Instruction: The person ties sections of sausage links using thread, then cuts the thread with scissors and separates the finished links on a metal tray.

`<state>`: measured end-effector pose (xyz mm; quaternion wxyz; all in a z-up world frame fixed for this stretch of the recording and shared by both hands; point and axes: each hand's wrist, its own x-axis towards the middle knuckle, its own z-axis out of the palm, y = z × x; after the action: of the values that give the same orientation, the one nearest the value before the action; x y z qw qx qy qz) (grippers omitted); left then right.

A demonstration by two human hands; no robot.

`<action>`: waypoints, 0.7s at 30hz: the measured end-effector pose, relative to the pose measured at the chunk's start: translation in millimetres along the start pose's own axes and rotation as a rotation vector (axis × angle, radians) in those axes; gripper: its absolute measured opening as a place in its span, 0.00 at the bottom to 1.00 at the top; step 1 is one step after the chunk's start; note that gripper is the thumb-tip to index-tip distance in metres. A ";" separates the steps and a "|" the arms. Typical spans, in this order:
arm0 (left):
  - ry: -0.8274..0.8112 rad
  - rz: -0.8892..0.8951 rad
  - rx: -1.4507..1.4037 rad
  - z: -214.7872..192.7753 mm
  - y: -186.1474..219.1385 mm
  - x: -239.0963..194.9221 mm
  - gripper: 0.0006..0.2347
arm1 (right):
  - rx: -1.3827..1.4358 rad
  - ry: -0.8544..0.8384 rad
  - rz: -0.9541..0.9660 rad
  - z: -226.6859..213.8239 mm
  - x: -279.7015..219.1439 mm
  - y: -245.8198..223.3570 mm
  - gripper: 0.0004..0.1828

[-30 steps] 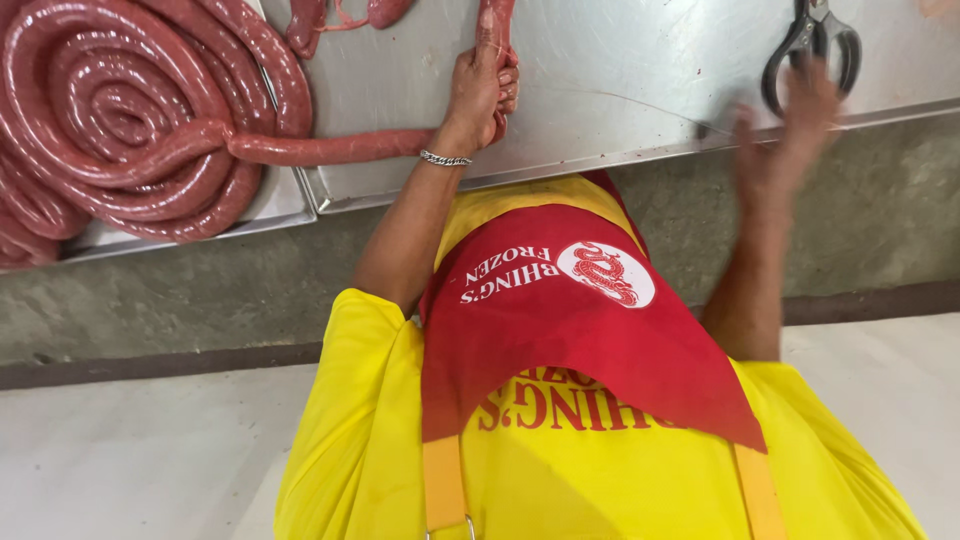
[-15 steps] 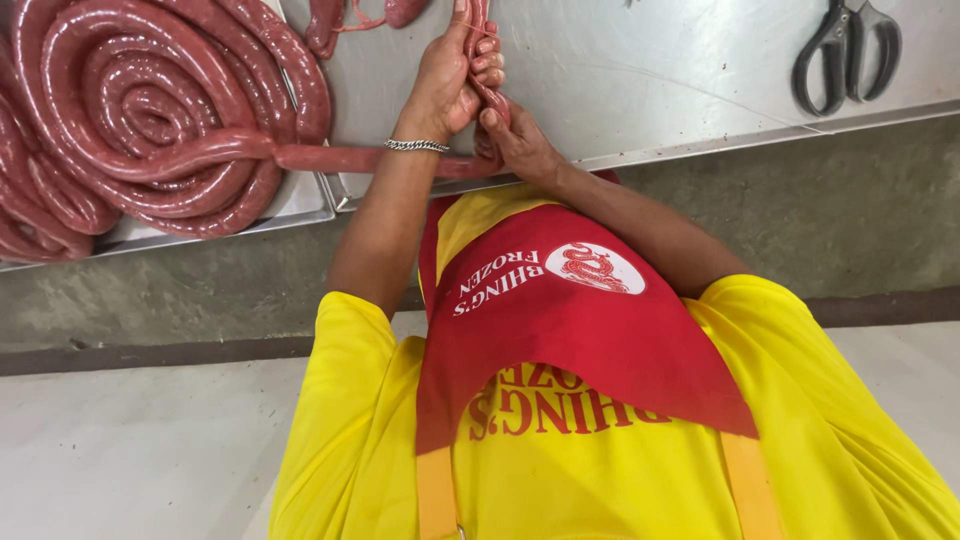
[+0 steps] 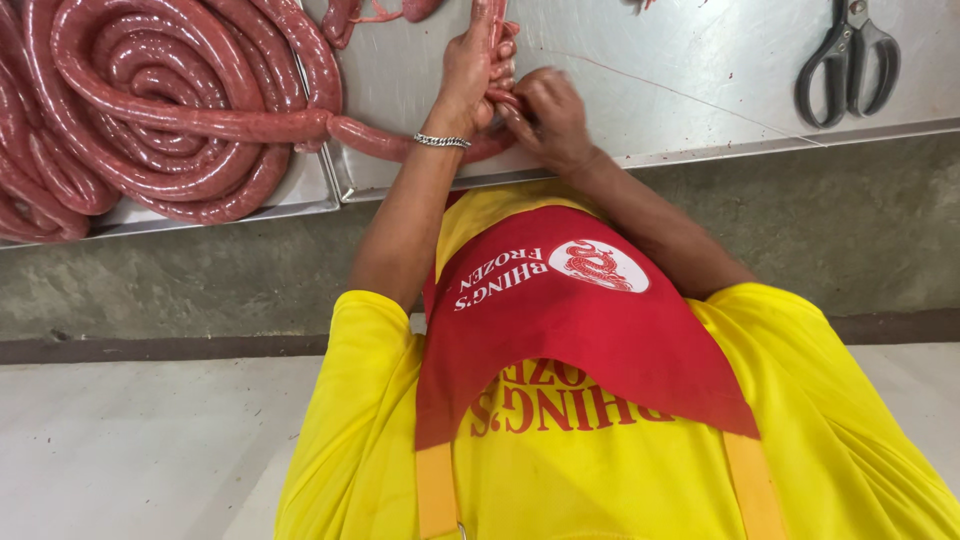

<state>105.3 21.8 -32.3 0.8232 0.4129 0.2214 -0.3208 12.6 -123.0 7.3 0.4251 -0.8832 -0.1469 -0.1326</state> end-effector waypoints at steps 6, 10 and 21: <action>-0.002 -0.067 0.015 2.2 -2.6 -16.1 0.29 | -0.376 0.184 -0.244 -59.2 35.7 1.0 0.26; -0.052 -0.084 0.064 1.3 -2.8 -21.5 0.27 | 0.317 -0.351 0.346 -86.8 -8.8 34.4 0.10; -0.020 0.072 0.272 -0.7 -36.2 -20.4 0.21 | 1.449 0.659 0.454 -256.0 -121.3 63.9 0.08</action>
<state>65.3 13.0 -39.3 0.7727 0.5252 0.1525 -0.3221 -103.4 -381.1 72.6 0.9267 -0.3145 0.1181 -0.1682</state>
